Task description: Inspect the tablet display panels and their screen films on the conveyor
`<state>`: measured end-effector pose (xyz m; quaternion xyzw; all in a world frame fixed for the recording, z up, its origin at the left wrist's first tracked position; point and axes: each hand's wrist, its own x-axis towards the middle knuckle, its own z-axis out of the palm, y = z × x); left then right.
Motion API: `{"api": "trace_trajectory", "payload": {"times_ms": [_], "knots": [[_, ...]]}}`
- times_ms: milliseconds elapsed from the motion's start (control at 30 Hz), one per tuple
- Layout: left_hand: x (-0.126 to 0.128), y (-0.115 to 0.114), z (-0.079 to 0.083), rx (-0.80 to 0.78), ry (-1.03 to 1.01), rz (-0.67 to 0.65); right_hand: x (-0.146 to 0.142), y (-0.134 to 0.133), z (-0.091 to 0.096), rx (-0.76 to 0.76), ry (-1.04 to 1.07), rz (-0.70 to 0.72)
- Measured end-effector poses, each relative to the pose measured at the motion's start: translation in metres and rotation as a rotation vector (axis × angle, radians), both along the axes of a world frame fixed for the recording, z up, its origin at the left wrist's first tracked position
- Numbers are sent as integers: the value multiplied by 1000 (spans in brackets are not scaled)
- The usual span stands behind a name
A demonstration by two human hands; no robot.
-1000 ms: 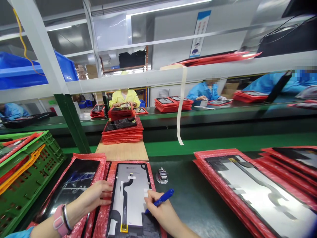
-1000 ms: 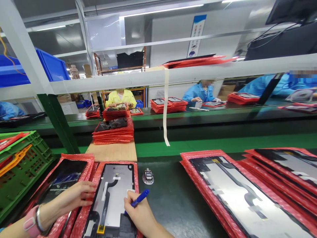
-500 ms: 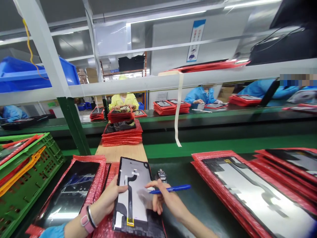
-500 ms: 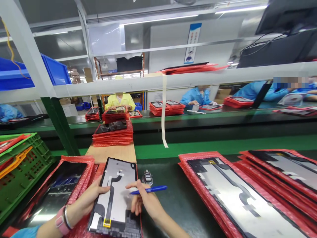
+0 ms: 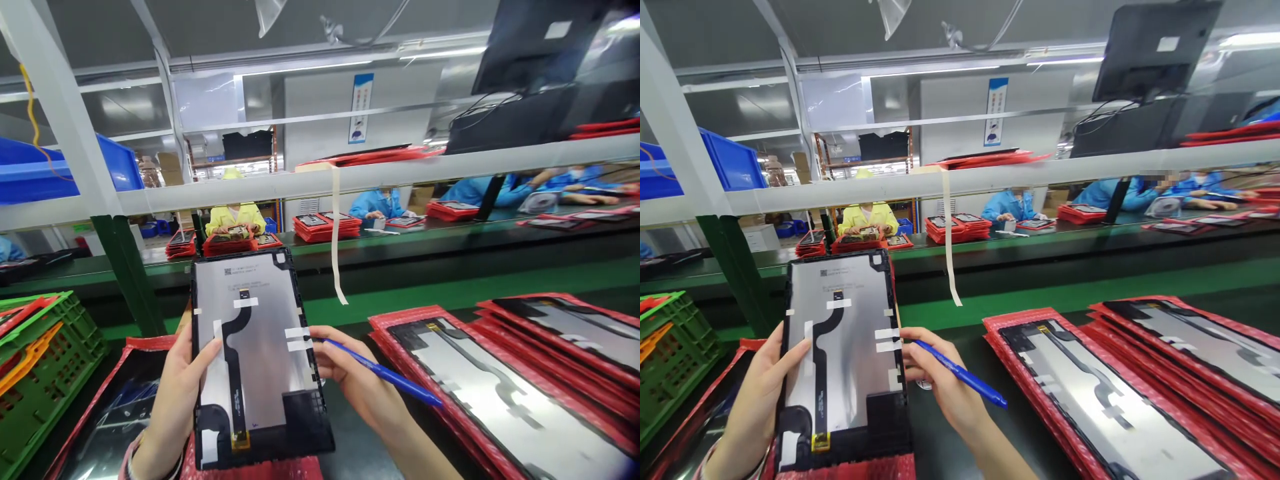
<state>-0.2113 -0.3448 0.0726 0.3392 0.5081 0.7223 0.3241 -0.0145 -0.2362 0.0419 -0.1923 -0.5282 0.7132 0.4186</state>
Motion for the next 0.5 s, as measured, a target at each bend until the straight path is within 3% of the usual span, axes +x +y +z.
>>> {"api": "trace_trajectory", "payload": {"times_ms": [133, 400, 500], "knots": [[3, -4, 5, -7, -15, 17, -3, -7, 2, 110, 5, 44], [3, -8, -8, -34, -16, 73, -21, -4, 10, 388, -224, -167], [2, -7, -10, -38, -10, 81, -26, -3, 12, 398, -281, -174]]}}
